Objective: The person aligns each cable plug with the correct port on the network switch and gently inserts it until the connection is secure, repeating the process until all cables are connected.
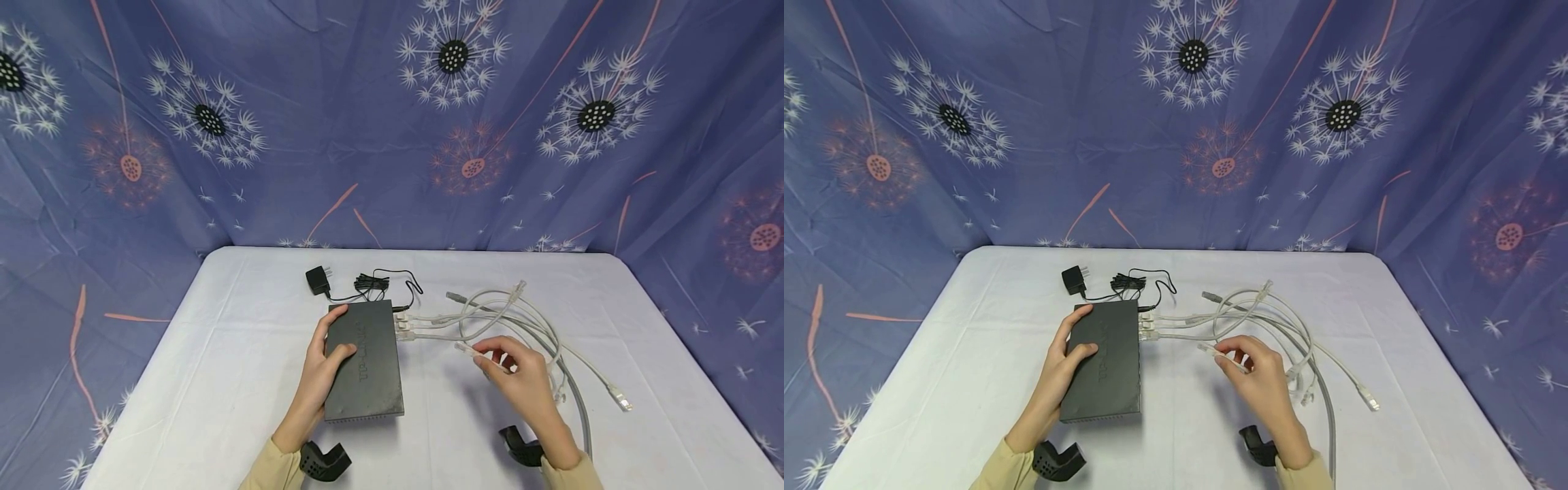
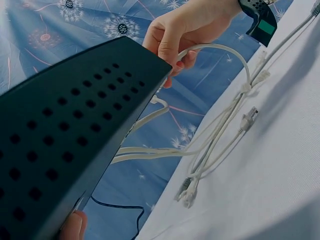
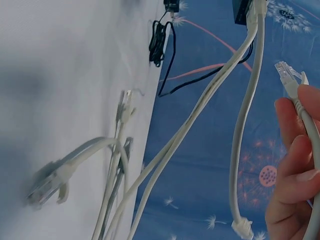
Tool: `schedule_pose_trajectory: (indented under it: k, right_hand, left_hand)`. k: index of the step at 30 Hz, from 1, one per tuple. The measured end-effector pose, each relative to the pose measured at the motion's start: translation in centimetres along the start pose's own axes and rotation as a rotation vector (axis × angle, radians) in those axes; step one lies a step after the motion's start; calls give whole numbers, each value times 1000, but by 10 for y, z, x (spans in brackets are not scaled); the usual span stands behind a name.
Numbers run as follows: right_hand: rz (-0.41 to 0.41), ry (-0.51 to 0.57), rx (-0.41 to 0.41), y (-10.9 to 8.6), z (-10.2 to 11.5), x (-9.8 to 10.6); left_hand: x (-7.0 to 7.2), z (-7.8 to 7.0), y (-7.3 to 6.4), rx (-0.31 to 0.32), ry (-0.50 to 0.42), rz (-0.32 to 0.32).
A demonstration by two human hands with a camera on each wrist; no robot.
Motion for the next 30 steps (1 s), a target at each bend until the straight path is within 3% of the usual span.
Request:
schedule_pose_trajectory:
  k: [14, 21, 27, 30]
  right_hand:
    - [33, 22, 82, 10, 15, -16]
    - [66, 37, 111, 21, 50, -15]
    - [103, 40, 132, 16, 24, -28]
    - [120, 42, 154, 16, 22, -31]
  left_hand:
    - [-1, -2, -2, 20, -5, 14]
    - [-3, -3, -3, 29, -15, 25]
    - [-3, -3, -3, 36, -16, 22]
    - [-3, -4, -4, 37, -23, 26]
Point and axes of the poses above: each hand's wrist, its own y-axis towards the middle knuckle, its own x-axis out of the back of the hand, z = x × y, the point moved 6 cm from there along y, towards the middle knuckle, and after that the axes turned 7 degrees about z, right-handed, at the moved point
